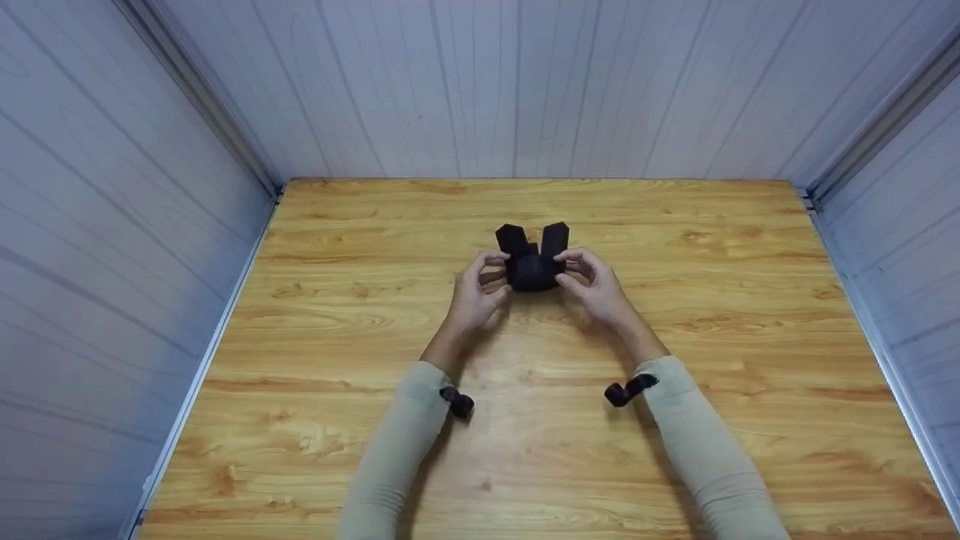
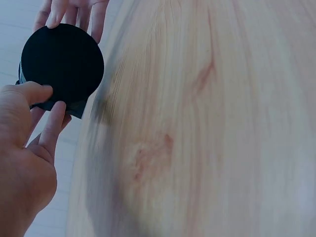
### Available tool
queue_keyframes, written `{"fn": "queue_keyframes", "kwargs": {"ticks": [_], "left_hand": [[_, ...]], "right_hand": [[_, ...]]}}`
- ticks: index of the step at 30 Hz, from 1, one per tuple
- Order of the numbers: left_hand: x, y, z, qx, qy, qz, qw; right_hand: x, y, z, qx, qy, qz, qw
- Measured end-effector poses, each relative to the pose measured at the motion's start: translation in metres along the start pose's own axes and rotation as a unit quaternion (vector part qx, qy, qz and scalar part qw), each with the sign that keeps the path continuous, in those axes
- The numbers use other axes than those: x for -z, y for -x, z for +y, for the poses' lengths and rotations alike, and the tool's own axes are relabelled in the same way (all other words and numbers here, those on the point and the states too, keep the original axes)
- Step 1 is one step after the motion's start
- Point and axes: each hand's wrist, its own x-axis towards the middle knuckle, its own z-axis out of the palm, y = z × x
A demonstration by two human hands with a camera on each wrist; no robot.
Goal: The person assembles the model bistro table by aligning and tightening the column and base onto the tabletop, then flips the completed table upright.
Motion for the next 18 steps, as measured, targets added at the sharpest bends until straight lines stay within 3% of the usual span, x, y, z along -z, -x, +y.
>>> {"fn": "queue_keyframes", "kwargs": {"ticks": [5, 10, 18], "left_hand": [[0.003, -0.001, 0.002, 0.004, 0.010, 0.003, 0.9999], [0.005, -0.001, 0.009, 0.014, 0.010, 0.016, 0.9997], [0.004, -0.003, 0.022, -0.018, -0.011, 0.018, 0.9996]], "right_hand": [[0.005, -0.004, -0.006, -0.022, 0.024, -0.040, 0.9986], [0.013, -0.009, -0.013, -0.013, 0.035, -0.083, 0.9959], [0.018, -0.013, -0.023, -0.004, 0.048, -0.083, 0.9954]]}}
